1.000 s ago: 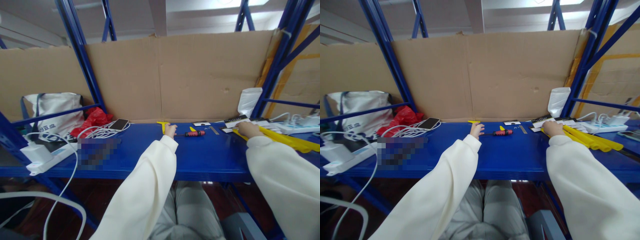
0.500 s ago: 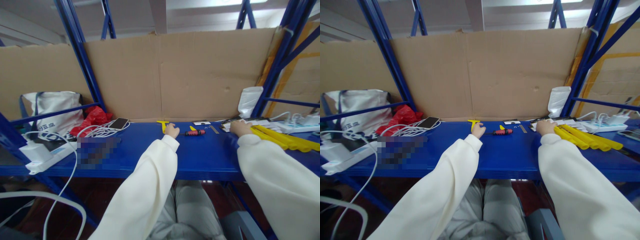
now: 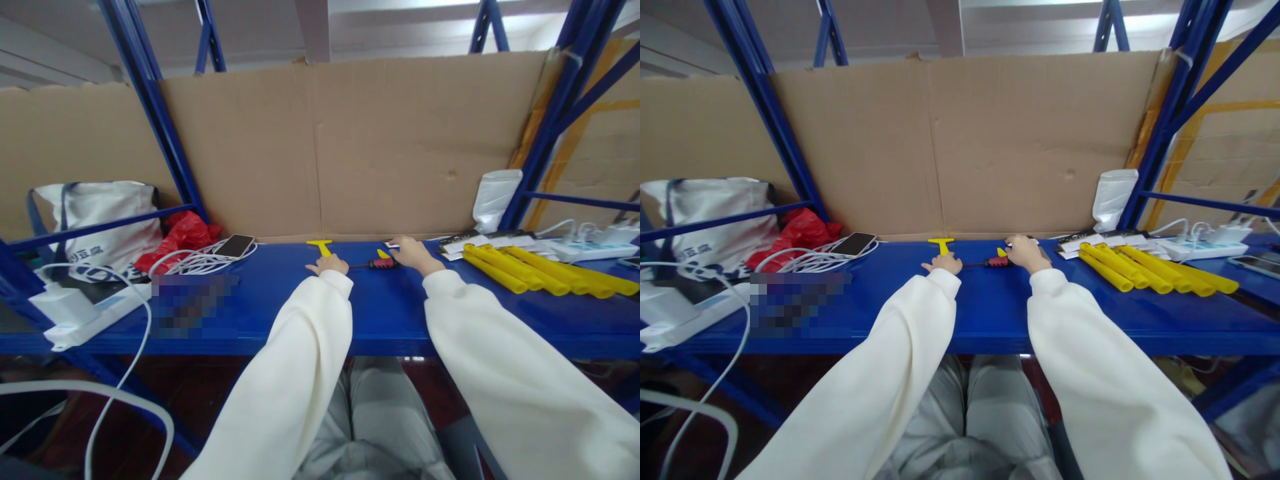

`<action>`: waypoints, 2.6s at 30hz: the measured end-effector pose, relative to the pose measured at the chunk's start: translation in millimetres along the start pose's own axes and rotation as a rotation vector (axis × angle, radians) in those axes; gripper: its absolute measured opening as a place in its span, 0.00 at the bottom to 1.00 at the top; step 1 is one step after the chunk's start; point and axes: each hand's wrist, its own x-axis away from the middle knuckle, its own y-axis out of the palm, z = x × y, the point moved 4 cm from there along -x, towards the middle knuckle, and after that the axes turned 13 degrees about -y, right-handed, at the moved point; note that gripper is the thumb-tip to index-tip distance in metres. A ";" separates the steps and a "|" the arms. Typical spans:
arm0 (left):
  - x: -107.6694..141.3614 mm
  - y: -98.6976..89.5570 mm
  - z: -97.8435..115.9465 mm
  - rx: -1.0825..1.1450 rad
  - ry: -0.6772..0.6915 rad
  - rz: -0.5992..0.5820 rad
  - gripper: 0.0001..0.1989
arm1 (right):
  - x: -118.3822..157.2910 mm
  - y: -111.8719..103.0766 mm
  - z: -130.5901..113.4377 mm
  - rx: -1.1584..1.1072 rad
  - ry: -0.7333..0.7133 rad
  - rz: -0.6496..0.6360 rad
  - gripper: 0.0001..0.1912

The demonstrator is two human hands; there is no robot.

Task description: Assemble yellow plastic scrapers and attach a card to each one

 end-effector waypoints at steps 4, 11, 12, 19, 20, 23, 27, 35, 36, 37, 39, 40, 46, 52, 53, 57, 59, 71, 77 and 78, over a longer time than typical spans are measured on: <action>2.5 -4.9 -0.7 0.059 -0.003 0.064 0.18 | -3.0 13.6 14.0 -0.105 -0.077 0.045 0.16; 4.3 -12.2 0.0 0.293 -0.010 0.117 0.13 | -3.7 10.7 13.1 -0.235 -0.075 0.152 0.15; 4.2 -12.3 1.1 0.329 -0.001 0.107 0.12 | -3.0 10.1 12.1 -0.246 -0.070 0.164 0.15; 10.8 -16.3 15.7 0.524 0.231 0.105 0.09 | -0.6 9.3 15.7 -0.354 0.038 0.235 0.19; 13.6 -16.9 18.5 0.537 0.295 0.105 0.09 | -0.9 8.5 16.4 -0.375 0.050 0.253 0.20; 22.7 -17.4 26.6 0.543 0.492 0.081 0.08 | -1.3 5.4 19.1 -0.487 0.144 0.304 0.20; 29.8 -14.6 32.5 0.487 0.631 0.027 0.08 | 1.6 3.7 21.7 -0.804 0.356 0.364 0.19; 32.1 -9.0 33.1 0.407 0.703 -0.018 0.14 | 10.4 1.0 23.0 -1.132 0.521 0.499 0.09; 32.2 -8.4 32.8 0.390 0.703 -0.027 0.14 | 10.5 1.2 23.2 -1.147 0.528 0.499 0.07; 32.5 -7.9 32.6 0.369 0.701 -0.034 0.14 | 10.4 1.4 23.5 -1.156 0.534 0.503 0.05; 32.8 -7.2 32.0 0.327 0.694 -0.041 0.13 | 10.3 1.4 24.2 -1.156 0.544 0.521 0.02; 32.8 -7.2 31.7 0.311 0.690 -0.040 0.12 | 10.3 1.3 24.6 -1.146 0.549 0.529 0.02; 31.8 -8.3 29.4 0.240 0.619 -0.056 0.13 | 10.5 0.1 20.7 -1.089 0.510 0.473 0.03; 39.6 -15.7 27.8 0.102 0.518 -0.036 0.15 | 10.9 -0.2 9.1 -1.065 0.459 0.416 0.03; 40.8 -16.9 27.7 0.083 0.512 -0.027 0.15 | 9.8 0.2 6.6 -1.040 0.431 0.400 0.03; 42.1 -20.3 27.1 0.025 0.492 0.007 0.15 | 4.1 2.3 -3.4 -0.963 0.280 0.394 0.04; 41.8 -21.1 26.8 0.010 0.491 0.009 0.15 | 1.8 3.8 -8.4 -0.948 0.213 0.386 0.04; 37.2 -17.3 26.1 0.109 0.529 0.033 0.17 | 3.7 5.6 -20.9 -0.965 0.067 0.209 0.09; 35.4 -14.8 27.1 0.034 0.542 0.024 0.14 | -2.8 4.4 -8.6 -0.798 0.060 0.217 0.13; 34.9 -14.6 27.1 0.025 0.543 0.024 0.15 | -3.0 2.0 -1.5 -0.719 0.078 0.247 0.13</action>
